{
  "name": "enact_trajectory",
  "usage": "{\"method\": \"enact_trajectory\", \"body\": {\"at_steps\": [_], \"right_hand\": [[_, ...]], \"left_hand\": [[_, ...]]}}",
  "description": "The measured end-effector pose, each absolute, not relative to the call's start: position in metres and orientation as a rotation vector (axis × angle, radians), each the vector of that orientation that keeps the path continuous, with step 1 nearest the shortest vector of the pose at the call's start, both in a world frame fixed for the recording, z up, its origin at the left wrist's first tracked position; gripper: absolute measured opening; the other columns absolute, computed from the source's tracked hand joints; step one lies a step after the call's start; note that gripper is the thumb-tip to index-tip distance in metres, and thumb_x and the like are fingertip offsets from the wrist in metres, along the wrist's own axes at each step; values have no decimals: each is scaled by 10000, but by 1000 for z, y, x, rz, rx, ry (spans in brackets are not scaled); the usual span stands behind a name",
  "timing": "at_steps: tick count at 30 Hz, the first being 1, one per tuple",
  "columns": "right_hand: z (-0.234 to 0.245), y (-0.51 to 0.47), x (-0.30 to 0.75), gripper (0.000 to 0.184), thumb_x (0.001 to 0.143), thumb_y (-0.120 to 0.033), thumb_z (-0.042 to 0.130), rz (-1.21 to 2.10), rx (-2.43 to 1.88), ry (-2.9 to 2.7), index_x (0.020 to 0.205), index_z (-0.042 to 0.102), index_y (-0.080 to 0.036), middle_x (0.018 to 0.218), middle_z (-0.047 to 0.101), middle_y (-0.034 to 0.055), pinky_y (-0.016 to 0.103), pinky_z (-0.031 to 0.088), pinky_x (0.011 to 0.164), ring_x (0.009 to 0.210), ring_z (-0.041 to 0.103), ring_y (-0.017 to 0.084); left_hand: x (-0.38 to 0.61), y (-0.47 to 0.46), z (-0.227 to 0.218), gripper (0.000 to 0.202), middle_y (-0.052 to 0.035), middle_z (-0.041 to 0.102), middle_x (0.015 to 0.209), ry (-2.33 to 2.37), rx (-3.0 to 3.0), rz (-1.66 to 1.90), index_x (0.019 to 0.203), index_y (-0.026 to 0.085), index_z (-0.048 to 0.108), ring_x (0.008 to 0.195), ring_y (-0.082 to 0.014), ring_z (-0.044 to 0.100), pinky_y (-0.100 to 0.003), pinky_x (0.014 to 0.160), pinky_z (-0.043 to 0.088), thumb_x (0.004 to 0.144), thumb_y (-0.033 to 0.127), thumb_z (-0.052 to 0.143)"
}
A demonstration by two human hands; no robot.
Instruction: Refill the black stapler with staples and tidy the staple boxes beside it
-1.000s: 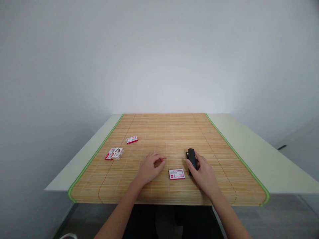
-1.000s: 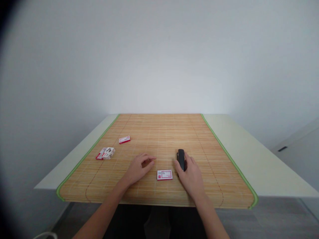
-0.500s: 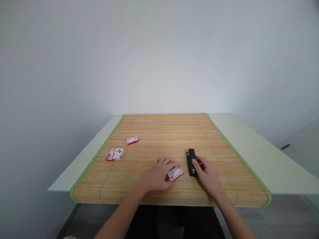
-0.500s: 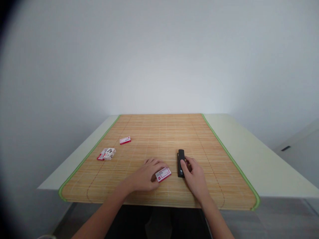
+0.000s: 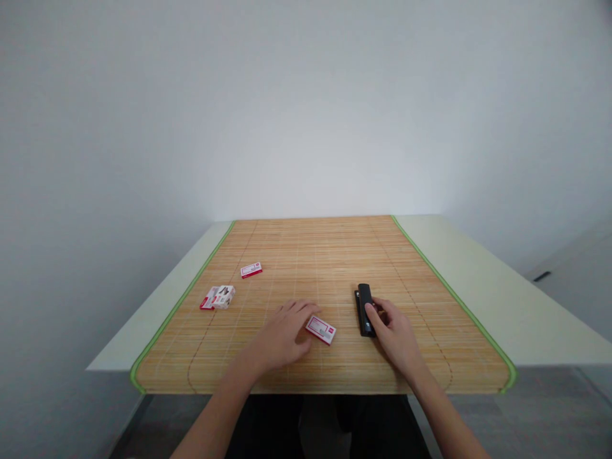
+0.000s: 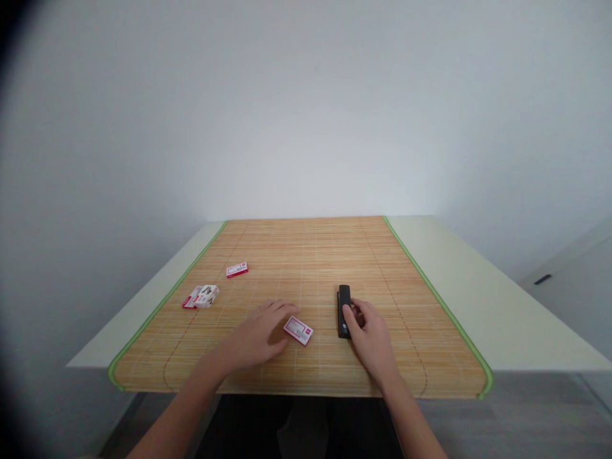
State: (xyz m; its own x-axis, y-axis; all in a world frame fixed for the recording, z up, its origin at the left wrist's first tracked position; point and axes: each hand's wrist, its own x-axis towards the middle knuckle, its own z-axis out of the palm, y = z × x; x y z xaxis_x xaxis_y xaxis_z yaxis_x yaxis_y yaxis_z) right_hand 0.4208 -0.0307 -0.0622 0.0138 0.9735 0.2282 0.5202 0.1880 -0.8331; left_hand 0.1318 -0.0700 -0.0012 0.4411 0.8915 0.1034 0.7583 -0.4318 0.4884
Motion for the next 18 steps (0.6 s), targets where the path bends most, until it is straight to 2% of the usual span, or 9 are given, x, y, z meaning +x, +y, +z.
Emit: {"method": "enact_trajectory", "body": {"at_steps": [2, 5, 8, 10, 14, 18], "right_hand": [[-62, -31, 421, 475, 982, -580, 504, 680, -1443, -1624, 1182, 706, -199, 993, 726, 90, 362, 517, 725, 795, 652, 235], [-62, -31, 420, 471, 983, -577, 513, 679, -1435, -1618, 1184, 707, -199, 1015, 728, 93, 365, 518, 745, 817, 655, 237], [-62, -31, 420, 473, 985, -577, 519, 687, -1437, -1611, 1208, 699, -201, 1010, 727, 89, 367, 518, 746, 820, 654, 238], [-62, -31, 420, 476, 988, -576, 516, 677, -1437, -1614, 1217, 700, -202, 1007, 726, 91, 368, 518, 750, 827, 654, 241], [-58, -32, 420, 458, 1004, -568, 497, 636, -1422, -1673, 1173, 729, -211, 983, 721, 90, 366, 513, 761, 835, 655, 244], [-56, -33, 421, 436, 1019, -553, 480, 609, -1399, -1737, 1131, 751, -231, 1008, 726, 89, 372, 517, 822, 893, 672, 256]], "left_hand": [[134, -64, -4, 510, -34, 630, 1366, 1327, 2332, 485, 1363, 322, 566, 1258, -266, 578, -413, 1089, 422, 865, 252, 652], [146, -63, -20, 476, -75, 676, 1290, 1499, 2282, 509, 1305, 285, 620, 1189, -317, 623, -462, 1044, 451, 844, 374, 701], [153, -70, -34, 753, -138, 623, 1389, 1673, 2187, 594, 1427, 244, 533, 1239, -381, 599, -519, 1056, 437, 786, 576, 747], [150, -75, -36, 873, -130, 620, 1399, 1640, 2134, 593, 1480, 269, 486, 1225, -383, 611, -501, 1016, 469, 741, 637, 768], [133, -71, -26, 675, -47, 704, 1212, 1480, 2060, 514, 1421, 349, 556, 1046, -295, 682, -401, 872, 534, 801, 534, 747], [141, -54, -18, 620, -57, 634, 1302, 1420, 2106, 591, 1400, 345, 590, 1174, -289, 628, -420, 1015, 498, 823, 511, 744]]}}
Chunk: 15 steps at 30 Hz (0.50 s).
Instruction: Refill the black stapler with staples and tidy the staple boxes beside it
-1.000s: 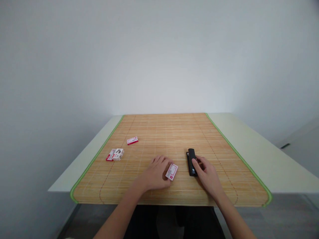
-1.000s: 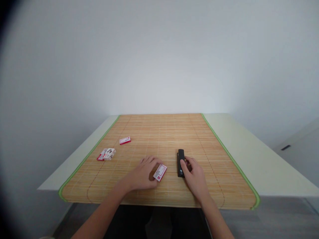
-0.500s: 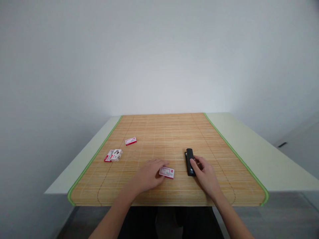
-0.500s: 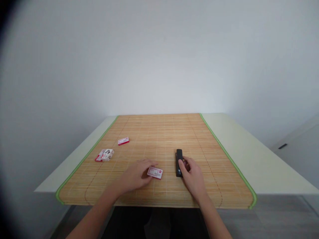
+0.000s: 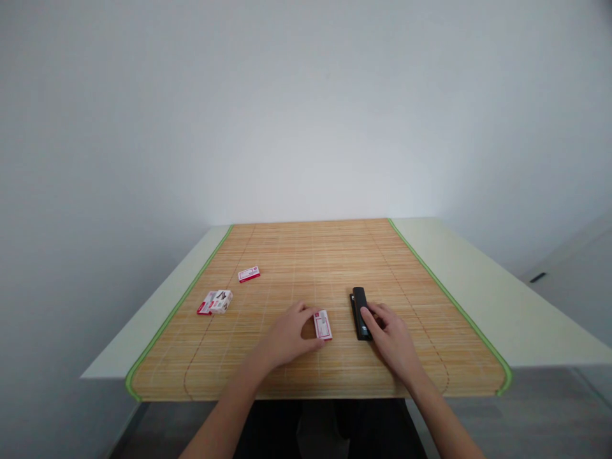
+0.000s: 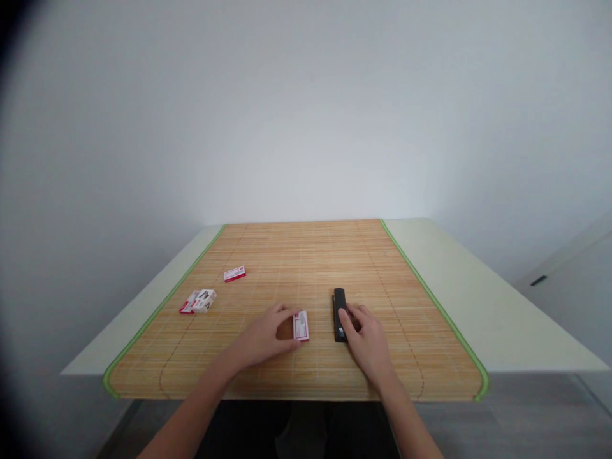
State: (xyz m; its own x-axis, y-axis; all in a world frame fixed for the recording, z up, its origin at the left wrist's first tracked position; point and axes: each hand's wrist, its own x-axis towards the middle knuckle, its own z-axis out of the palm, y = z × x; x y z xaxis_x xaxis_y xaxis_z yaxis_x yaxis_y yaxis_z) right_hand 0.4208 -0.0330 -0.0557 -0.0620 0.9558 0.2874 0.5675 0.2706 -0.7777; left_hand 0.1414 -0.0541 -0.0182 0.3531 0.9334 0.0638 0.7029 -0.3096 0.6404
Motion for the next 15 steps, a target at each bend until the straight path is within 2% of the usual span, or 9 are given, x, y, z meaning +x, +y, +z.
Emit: {"method": "enact_trajectory", "body": {"at_steps": [7, 15], "right_hand": [[-56, -33, 422, 453, 1014, -560, 481, 674, -1376, -1752, 1150, 764, -233, 1072, 766, 94, 400, 529, 888, 968, 701, 290], [-55, -35, 412, 474, 1018, -560, 466, 753, -1362, -1741, 1184, 763, -230, 1124, 776, 94, 404, 547, 840, 973, 719, 309]], "left_hand": [[180, -33, -27, 702, -80, 567, 1434, 1262, 2172, 669, 1434, 291, 558, 1315, -295, 539, -452, 1141, 422, 787, 421, 797], [187, -39, -38, 656, -67, 623, 1384, 1253, 2165, 754, 1384, 298, 610, 1285, -288, 559, -467, 1137, 420, 777, 422, 825]]}}
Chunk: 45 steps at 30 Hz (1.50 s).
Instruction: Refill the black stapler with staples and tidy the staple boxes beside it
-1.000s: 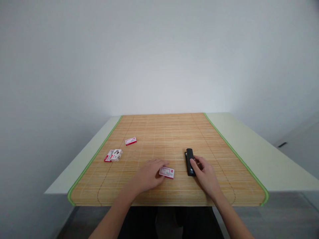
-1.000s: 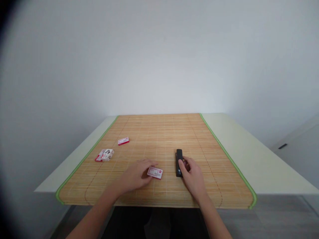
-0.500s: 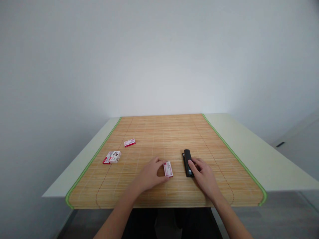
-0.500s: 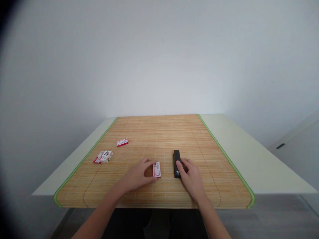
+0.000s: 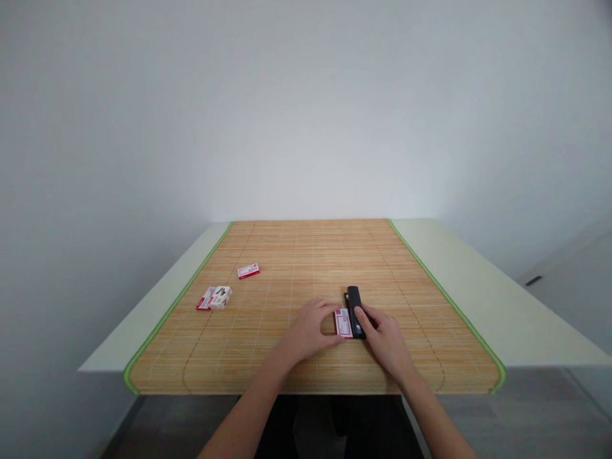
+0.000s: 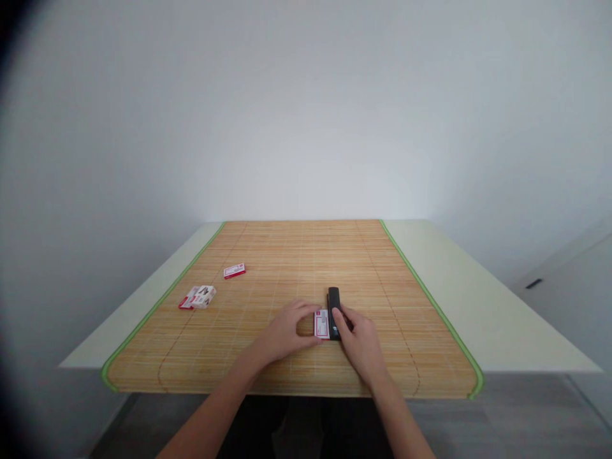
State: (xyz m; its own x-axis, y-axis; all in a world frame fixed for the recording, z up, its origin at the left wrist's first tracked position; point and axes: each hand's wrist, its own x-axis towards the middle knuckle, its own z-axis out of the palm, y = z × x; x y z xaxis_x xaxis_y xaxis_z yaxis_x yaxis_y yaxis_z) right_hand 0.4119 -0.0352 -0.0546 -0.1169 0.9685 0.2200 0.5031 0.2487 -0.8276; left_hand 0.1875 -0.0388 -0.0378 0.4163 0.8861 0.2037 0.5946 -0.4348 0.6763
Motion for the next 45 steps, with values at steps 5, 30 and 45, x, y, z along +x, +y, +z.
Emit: {"method": "enact_trajectory", "body": {"at_steps": [5, 30, 45], "right_hand": [[-56, -34, 413, 466, 1002, -563, 501, 768, -1379, -1719, 1204, 760, -231, 1113, 779, 87, 402, 548, 849, 956, 721, 300], [-60, -32, 415, 567, 972, -614, 511, 835, -1422, -1690, 1238, 747, -173, 959, 787, 101, 367, 540, 754, 834, 708, 282], [-60, -32, 413, 507, 981, -582, 524, 800, -1363, -1699, 1181, 763, -182, 956, 787, 95, 351, 535, 764, 832, 707, 271]], "left_hand": [[190, -44, -41, 828, -86, 550, 1498, 1273, 2173, 712, 1486, 289, 509, 1393, -305, 487, -500, 1196, 355, 754, 487, 841], [-78, -73, -18, 682, -102, 563, 1293, 2206, 1925, 922, 1370, 199, 565, 1116, -277, 616, -439, 998, 527, 790, 536, 686], [192, -54, -21, 629, -64, 594, 1269, 1338, 2071, 914, 1313, 289, 627, 1194, -273, 571, -428, 1072, 462, 719, 293, 834]]}}
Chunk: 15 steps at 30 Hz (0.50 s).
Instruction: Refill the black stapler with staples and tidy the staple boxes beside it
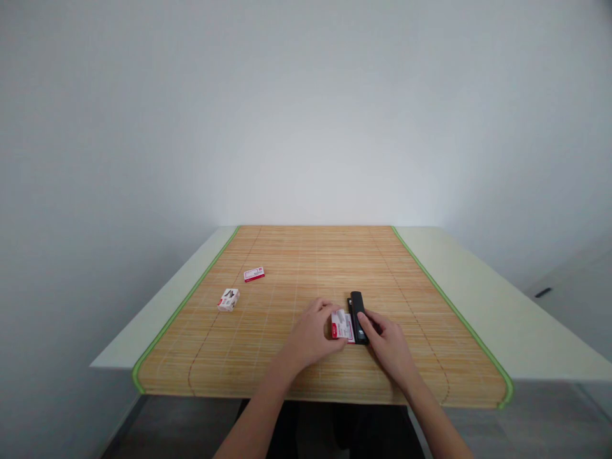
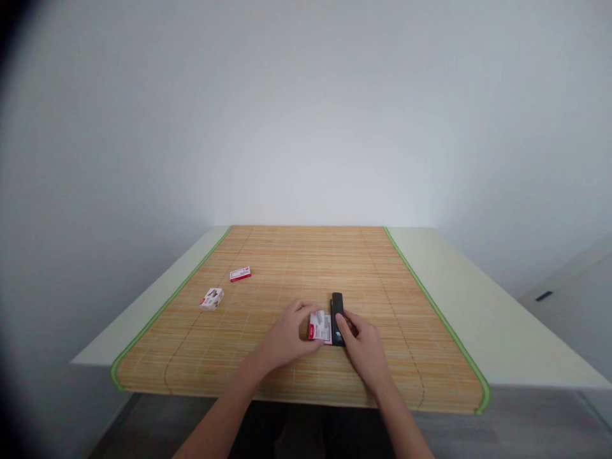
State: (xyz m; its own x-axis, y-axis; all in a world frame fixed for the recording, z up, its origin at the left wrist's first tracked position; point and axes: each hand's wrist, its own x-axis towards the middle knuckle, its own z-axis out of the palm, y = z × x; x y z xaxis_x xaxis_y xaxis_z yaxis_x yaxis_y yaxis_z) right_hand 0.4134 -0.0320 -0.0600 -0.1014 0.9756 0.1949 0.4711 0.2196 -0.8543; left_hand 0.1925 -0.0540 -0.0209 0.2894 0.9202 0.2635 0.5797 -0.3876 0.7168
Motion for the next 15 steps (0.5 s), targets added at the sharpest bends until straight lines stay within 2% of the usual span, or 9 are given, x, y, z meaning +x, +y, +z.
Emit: {"method": "enact_trajectory", "body": {"at_steps": [10, 13, 15], "right_hand": [[-58, -34, 412, 509, 983, -580, 522, 782, -1373, -1682, 1186, 763, -181, 947, 783, 98, 346, 531, 764, 812, 700, 263], [-57, -33, 412, 515, 982, -585, 514, 778, -1390, -1694, 1190, 767, -187, 977, 785, 103, 350, 531, 771, 832, 701, 269], [-57, -32, 413, 517, 982, -586, 511, 783, -1396, -1701, 1181, 772, -187, 953, 785, 100, 351, 531, 771, 834, 700, 272]], "left_hand": [[207, -46, -33, 673, -82, 595, 1275, 1269, 2088, 855, 1315, 291, 639, 1193, -296, 566, -446, 1046, 467, 711, 481, 867], [195, -41, -27, 843, -100, 525, 1442, 1317, 2151, 847, 1469, 291, 509, 1330, -317, 496, -459, 1119, 421, 734, 547, 832], [167, -26, -16, 818, -92, 447, 1546, 1431, 2188, 876, 1552, 291, 393, 1412, -294, 429, -442, 1170, 372, 848, 542, 726]]}}
